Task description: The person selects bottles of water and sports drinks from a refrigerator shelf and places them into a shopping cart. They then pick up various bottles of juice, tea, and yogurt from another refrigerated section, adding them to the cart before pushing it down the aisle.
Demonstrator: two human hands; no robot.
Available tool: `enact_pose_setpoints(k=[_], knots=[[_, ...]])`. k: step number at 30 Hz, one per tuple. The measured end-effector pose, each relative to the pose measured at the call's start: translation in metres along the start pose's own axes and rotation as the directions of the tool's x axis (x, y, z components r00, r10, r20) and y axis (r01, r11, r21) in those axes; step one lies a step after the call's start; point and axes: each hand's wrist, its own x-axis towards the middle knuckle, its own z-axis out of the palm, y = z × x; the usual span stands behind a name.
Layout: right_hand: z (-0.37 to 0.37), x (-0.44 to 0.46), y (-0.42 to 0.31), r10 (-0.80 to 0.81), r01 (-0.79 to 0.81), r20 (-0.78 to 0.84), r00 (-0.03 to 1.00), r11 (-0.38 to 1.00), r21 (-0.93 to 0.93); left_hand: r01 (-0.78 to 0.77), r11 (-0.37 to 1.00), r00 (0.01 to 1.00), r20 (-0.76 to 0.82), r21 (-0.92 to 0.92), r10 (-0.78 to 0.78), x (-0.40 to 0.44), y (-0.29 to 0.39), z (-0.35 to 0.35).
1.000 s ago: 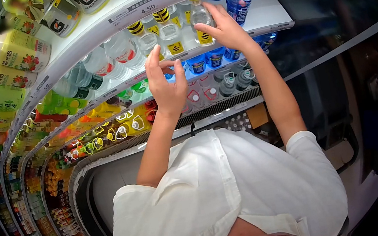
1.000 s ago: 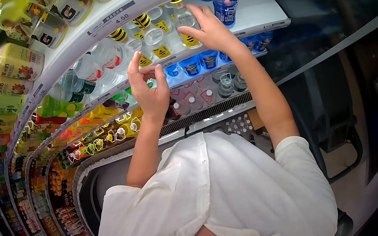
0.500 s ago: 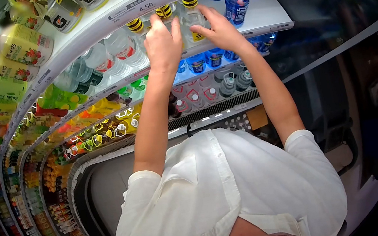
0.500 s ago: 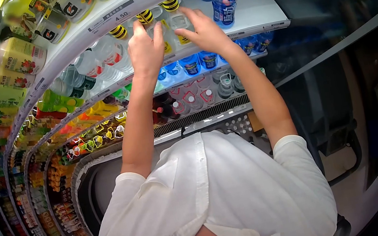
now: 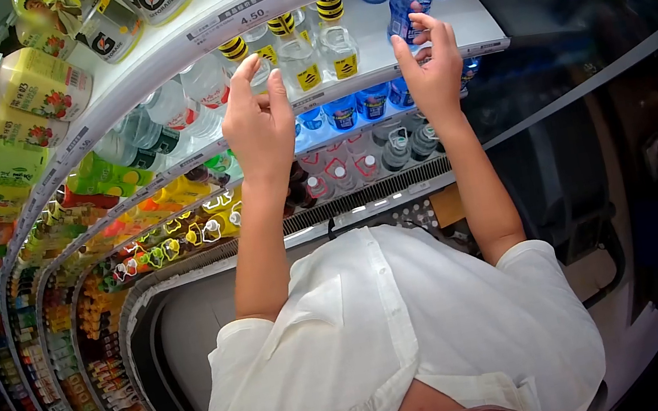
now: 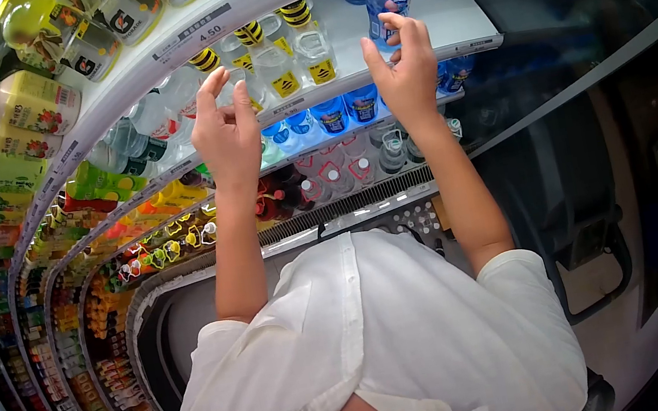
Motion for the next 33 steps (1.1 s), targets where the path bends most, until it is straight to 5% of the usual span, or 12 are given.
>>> enact_pose_setpoints(k=[2,6,17,21,24,31,33], knots=[[-0.011,0.000,0.016,0.020,-0.070,-0.301,0.953,0.985,-0.156,0.030,1.000,0.999,-0.040,-0.002,-0.030,0.000,-0.010,-0.012],[-0.005,0.029,0.056,0.224,-0.223,-0.107,0.969,0.975,0.021,0.017,1.000,0.994,-0.104,-0.001,-0.017,0.012,-0.018,-0.006],[0.000,0.048,0.081,0.150,-0.153,-0.033,0.988,0.985,-0.085,-0.050,0.973,0.973,-0.207,0.224,0.098,0.028,-0.013,-0.005],[0.001,0.039,0.058,0.197,-0.195,0.025,0.980,0.979,-0.058,0.019,1.000,1.000,0.007,0.022,-0.019,0.013,0.003,0.012],[0.009,0.031,0.050,0.169,-0.167,0.016,0.985,0.982,-0.086,-0.140,0.977,0.989,-0.021,0.162,0.145,0.018,-0.005,0.045],[0.011,0.020,0.052,0.240,-0.232,0.095,0.966,0.969,-0.090,0.017,0.968,0.987,0.150,0.250,-0.057,0.038,-0.008,0.063],[0.014,0.018,0.058,0.225,-0.218,0.097,0.969,0.973,-0.081,-0.022,0.971,0.990,0.139,0.239,-0.012,0.038,-0.009,0.065]])
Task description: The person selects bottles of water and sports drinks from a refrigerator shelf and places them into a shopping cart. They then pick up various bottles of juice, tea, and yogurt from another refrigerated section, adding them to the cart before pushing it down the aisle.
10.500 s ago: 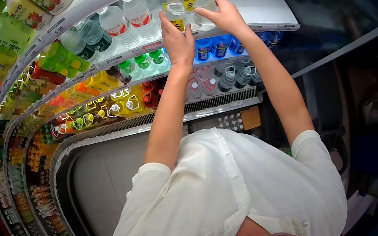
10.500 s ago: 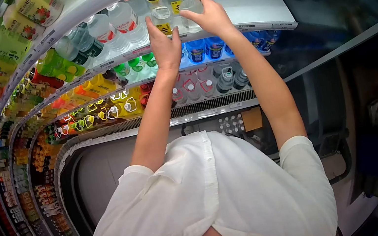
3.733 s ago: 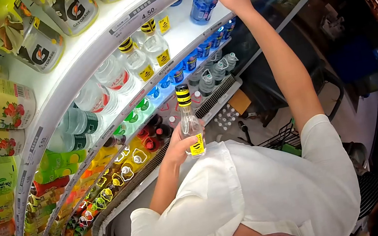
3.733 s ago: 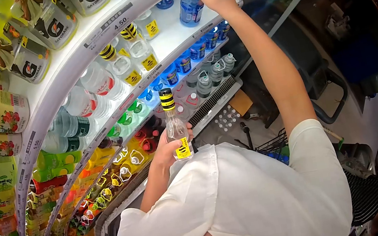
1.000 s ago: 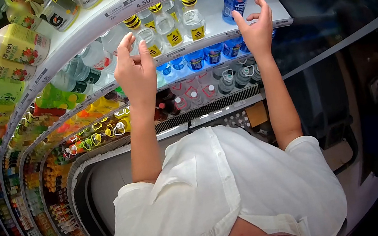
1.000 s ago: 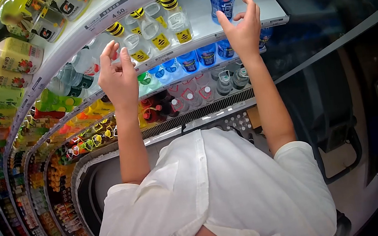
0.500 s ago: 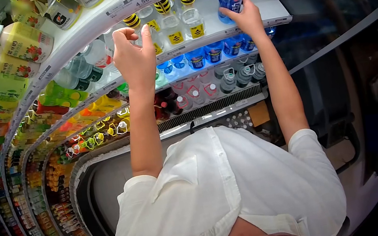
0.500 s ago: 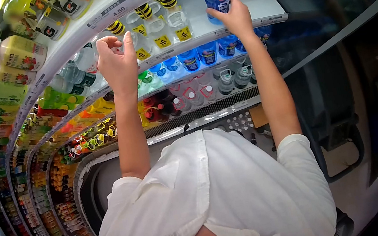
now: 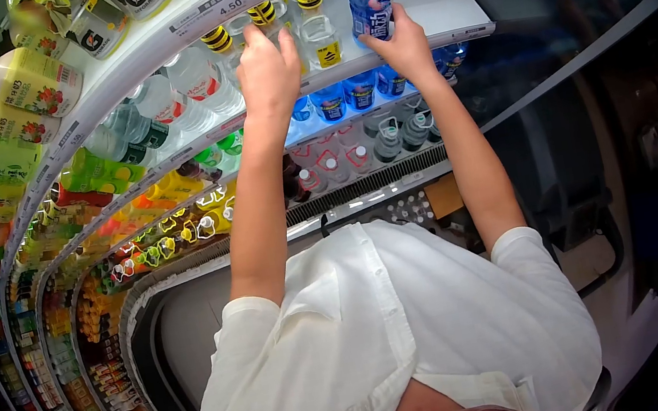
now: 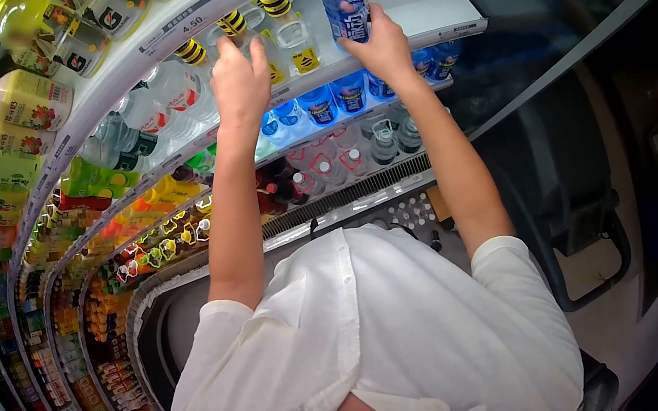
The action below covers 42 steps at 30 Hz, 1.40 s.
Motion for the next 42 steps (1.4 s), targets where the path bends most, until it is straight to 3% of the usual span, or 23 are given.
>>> enact_pose_setpoints(k=[10,16,18,20,26,28,30,32,34,36,38,40,41,42], knots=[[0.022,-0.008,0.003,-0.196,0.189,-0.128,0.972,0.980,-0.062,0.017,1.000,1.000,0.020,-0.010,-0.017,-0.005,-0.002,-0.002],[0.020,-0.009,0.002,-0.145,0.142,-0.091,0.985,0.989,-0.040,-0.103,0.991,0.988,-0.121,-0.082,0.092,-0.036,-0.005,-0.019],[0.017,-0.010,-0.001,-0.099,0.099,-0.061,0.993,0.995,-0.002,0.026,0.980,0.998,-0.051,-0.199,-0.037,-0.054,-0.012,-0.032],[0.017,-0.010,-0.003,-0.055,0.056,-0.029,0.998,0.998,0.036,-0.041,0.980,0.992,-0.124,-0.195,0.016,-0.074,-0.022,-0.034],[0.025,-0.010,0.007,-0.165,0.163,-0.092,0.982,0.986,-0.030,0.083,0.964,0.996,0.004,-0.253,-0.085,-0.121,-0.033,-0.036],[0.025,-0.010,0.006,-0.188,0.187,-0.091,0.978,0.982,-0.029,0.060,0.969,0.998,-0.005,-0.241,-0.064,-0.122,-0.038,-0.037],[0.025,-0.010,0.004,-0.201,0.197,-0.102,0.974,0.979,-0.041,0.001,0.977,0.989,-0.146,-0.214,-0.033,-0.118,-0.038,-0.039],[0.023,-0.012,0.000,-0.214,0.210,-0.107,0.971,0.976,-0.052,0.025,0.976,0.988,-0.146,-0.215,-0.057,-0.108,-0.034,-0.041],[0.019,-0.014,-0.009,-0.084,0.085,-0.042,0.996,0.996,0.016,0.049,0.976,0.985,-0.150,-0.214,-0.083,-0.097,-0.037,-0.036],[0.020,-0.014,-0.006,-0.095,0.095,-0.023,0.995,0.995,0.014,-0.075,0.997,0.988,-0.136,-0.020,0.071,-0.090,-0.042,-0.029],[0.019,-0.015,-0.002,-0.105,0.105,-0.013,0.994,0.994,0.010,-0.074,0.996,0.989,-0.128,-0.056,0.067,-0.092,-0.040,-0.025],[0.013,-0.026,-0.006,-0.039,0.046,-0.060,0.997,0.992,0.116,-0.127,0.988,0.977,-0.159,0.094,0.140,-0.096,-0.044,-0.018],[0.011,-0.033,-0.005,-0.039,0.046,-0.063,0.997,0.992,0.115,-0.130,0.987,0.977,-0.159,0.092,0.143,-0.100,-0.045,-0.015],[0.009,-0.041,-0.002,-0.032,0.045,-0.107,0.994,0.992,0.120,-0.036,0.999,0.994,-0.108,-0.021,0.034,-0.104,-0.040,-0.016]])
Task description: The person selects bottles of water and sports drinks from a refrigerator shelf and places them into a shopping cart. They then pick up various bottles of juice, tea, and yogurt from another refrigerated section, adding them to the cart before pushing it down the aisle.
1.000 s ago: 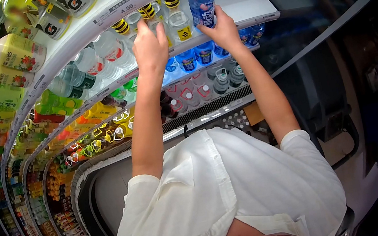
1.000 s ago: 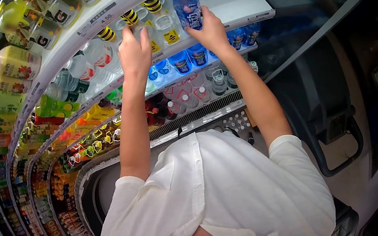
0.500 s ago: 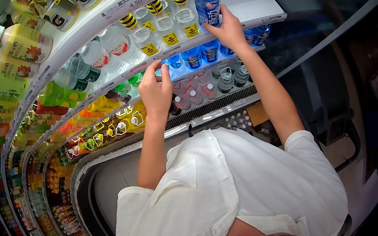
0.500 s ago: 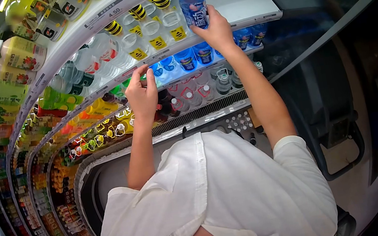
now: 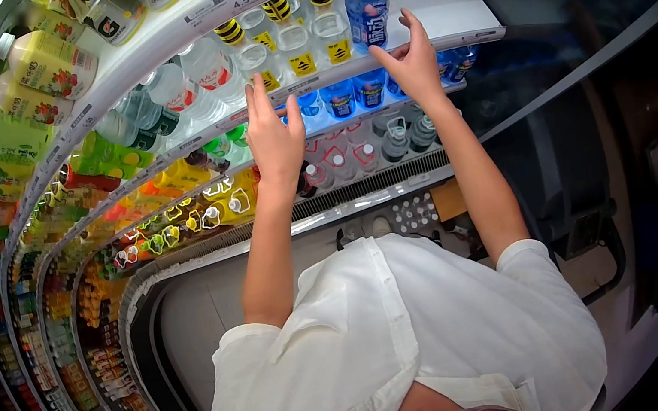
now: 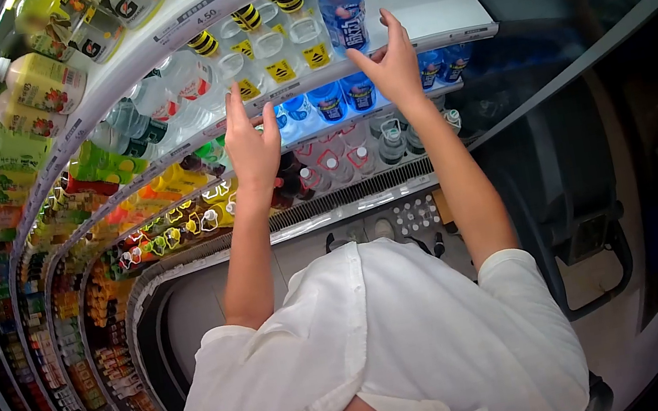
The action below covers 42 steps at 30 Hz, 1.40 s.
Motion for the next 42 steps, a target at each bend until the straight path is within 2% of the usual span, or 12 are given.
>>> enact_pose_setpoints(k=[1,5,12,16,17,20,23,26,30,34,39,42], knots=[[-0.004,-0.010,0.003,0.004,-0.004,-0.043,0.999,1.000,0.004,0.112,0.989,0.992,0.063,-0.096,-0.107,-0.003,0.003,-0.001],[-0.026,-0.056,0.019,0.064,-0.066,-0.107,0.992,0.998,-0.011,0.032,0.999,0.998,0.054,-0.041,-0.030,-0.014,-0.013,0.016],[-0.065,-0.191,0.046,0.255,-0.248,-0.153,0.955,0.967,0.062,0.088,0.981,0.989,0.136,-0.174,-0.064,-0.023,-0.018,0.012],[-0.066,-0.297,0.054,0.402,-0.410,-0.137,0.905,0.912,-0.029,0.019,0.978,0.990,0.142,-0.205,0.011,-0.024,-0.040,0.009],[-0.063,-0.322,0.051,0.422,-0.433,-0.140,0.896,0.900,-0.056,0.090,0.959,0.979,0.200,-0.269,-0.036,-0.023,-0.036,-0.001],[-0.049,-0.392,0.035,0.548,-0.567,-0.210,0.810,0.823,-0.037,0.006,0.946,0.965,0.251,-0.323,0.079,-0.030,-0.061,-0.003],[-0.034,-0.461,0.020,0.622,-0.654,-0.227,0.749,0.750,-0.101,0.065,0.922,0.924,0.371,-0.383,0.088,-0.052,-0.056,-0.013],[-0.020,-0.515,-0.003,0.720,-0.762,-0.265,0.641,0.639,-0.105,0.116,0.879,0.824,0.539,-0.463,0.175,-0.092,-0.070,-0.001],[-0.009,-0.568,-0.028,0.800,-0.842,-0.322,0.505,0.539,0.019,0.141,0.839,0.577,0.732,-0.525,0.361,-0.152,-0.072,0.015],[-0.003,-0.620,-0.034,0.708,-0.833,-0.595,0.381,0.542,0.112,0.159,0.804,0.347,0.795,-0.573,0.498,-0.189,-0.040,0.013],[-0.013,-0.680,-0.028,0.619,-0.840,-0.780,0.092,0.469,0.274,0.152,0.763,0.135,0.778,-0.628,0.613,-0.214,-0.002,0.020],[-0.034,-0.732,-0.008,0.551,-0.802,-0.820,-0.153,0.416,0.429,0.121,0.754,0.042,0.762,-0.646,0.646,-0.226,0.011,0.033]])
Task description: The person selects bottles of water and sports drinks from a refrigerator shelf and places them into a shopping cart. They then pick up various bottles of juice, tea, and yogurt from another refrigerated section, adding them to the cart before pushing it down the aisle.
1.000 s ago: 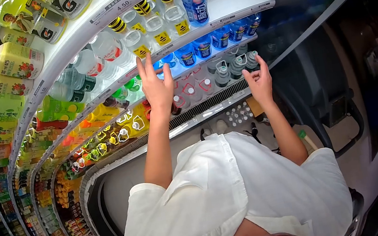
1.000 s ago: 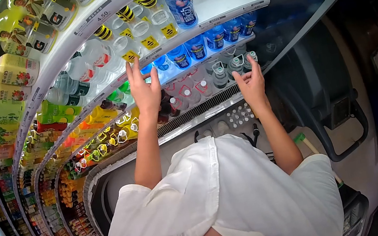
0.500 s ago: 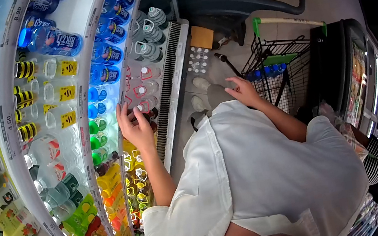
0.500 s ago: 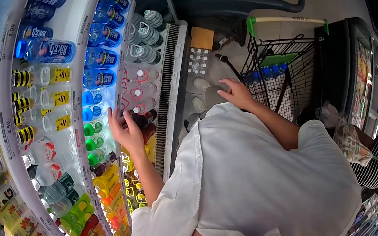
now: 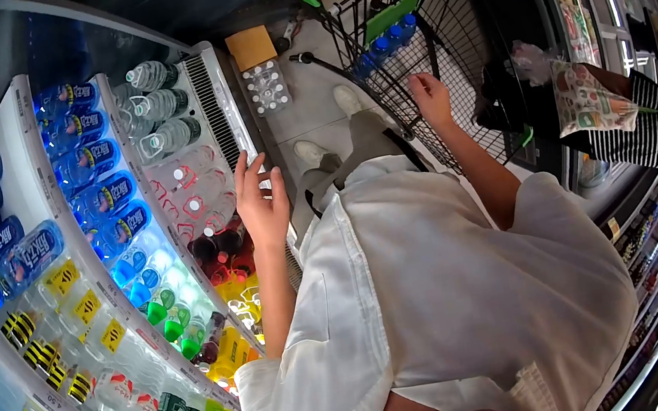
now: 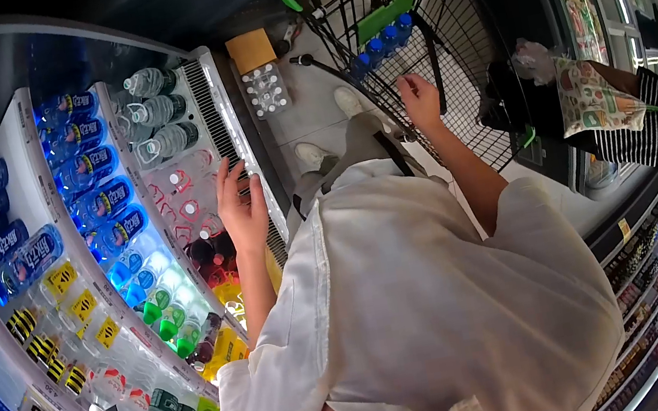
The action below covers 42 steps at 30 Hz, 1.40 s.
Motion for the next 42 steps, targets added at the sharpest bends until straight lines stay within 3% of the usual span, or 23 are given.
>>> enact_pose_setpoints(k=[2,4,6,10,12,13,15,22,24,26,27,28,30,34,36,37,38,39,40,41,42], knots=[[-0.017,0.033,0.021,0.039,-0.045,-0.047,0.998,0.990,-0.135,0.015,0.999,0.999,0.050,0.036,-0.017,0.010,-0.001,0.009],[-0.029,0.064,0.025,0.147,-0.147,-0.009,0.989,0.980,-0.131,0.034,0.998,0.996,0.080,0.047,-0.038,0.019,-0.002,0.022],[-0.026,0.122,0.059,0.155,-0.080,0.128,0.980,0.887,-0.456,0.031,0.998,0.997,0.071,0.061,-0.035,0.027,0.000,0.040],[0.003,0.227,0.127,0.250,-0.098,0.160,0.955,0.773,-0.627,0.106,0.981,0.980,0.151,0.165,-0.131,0.031,0.014,0.072],[0.017,0.275,0.153,0.287,-0.193,-0.018,0.958,0.596,-0.779,0.102,0.973,0.969,0.200,0.206,-0.144,0.030,0.010,0.089],[0.018,0.286,0.149,0.296,-0.190,-0.005,0.955,0.597,-0.779,0.125,0.968,0.962,0.212,0.216,-0.172,0.028,0.012,0.097],[0.014,0.319,0.133,0.510,-0.216,0.171,0.843,0.612,-0.761,0.169,0.959,0.953,0.212,0.229,-0.218,0.022,0.009,0.114],[0.011,0.319,0.127,0.358,0.044,0.267,0.895,0.524,-0.850,0.219,0.946,0.901,0.321,0.240,-0.290,0.058,0.041,0.169],[-0.015,0.297,0.131,0.192,0.186,0.338,0.921,0.545,-0.818,0.058,0.979,0.925,0.357,0.196,-0.126,0.077,0.051,0.189],[-0.046,0.269,0.113,0.052,0.287,0.397,0.916,0.606,-0.742,0.009,0.988,0.926,0.372,0.156,-0.067,0.097,0.067,0.210],[-0.064,0.251,0.099,-0.103,0.373,0.399,0.911,0.619,-0.691,-0.045,0.992,0.917,0.398,0.114,-0.004,0.106,0.075,0.222],[-0.080,0.233,0.076,-0.128,0.377,0.398,0.908,0.665,-0.645,-0.048,0.992,0.920,0.391,0.117,-0.002,0.113,0.082,0.233],[-0.114,0.197,0.012,-0.190,0.388,0.387,0.902,0.750,-0.536,-0.254,0.967,0.885,0.404,0.005,0.230,0.125,0.095,0.256],[-0.146,0.135,-0.126,-0.198,0.327,0.347,0.917,0.870,-0.368,-0.378,0.925,0.845,0.393,-0.042,0.363,0.143,0.144,0.285],[-0.148,0.122,-0.163,-0.415,0.436,0.372,0.830,0.899,0.031,-0.285,0.943,0.808,0.486,-0.174,0.334,0.143,0.157,0.293],[-0.146,0.124,-0.161,-0.378,0.347,0.446,0.811,0.925,0.153,-0.136,0.957,0.802,0.538,-0.255,0.257,0.146,0.156,0.288],[-0.141,0.143,-0.139,-0.309,0.127,0.551,0.775,0.930,0.344,-0.133,0.959,0.811,0.529,-0.250,0.250,0.152,0.156,0.281],[-0.130,0.170,-0.115,-0.260,-0.128,0.660,0.704,0.868,0.479,0.030,0.957,0.827,0.546,-0.288,0.138,0.157,0.157,0.272],[-0.110,0.191,-0.111,-0.166,-0.234,0.656,0.736,0.847,0.478,0.195,0.927,0.826,0.563,-0.319,0.020,0.161,0.154,0.263],[-0.082,0.217,-0.073,-0.003,-0.229,0.565,0.825,0.912,0.341,0.303,0.815,0.849,0.528,-0.494,0.004,0.159,0.128,0.262],[-0.056,0.249,-0.015,0.031,-0.091,0.494,0.869,0.991,0.098,0.445,0.714,0.822,0.563,-0.540,-0.087,0.165,0.135,0.240]])
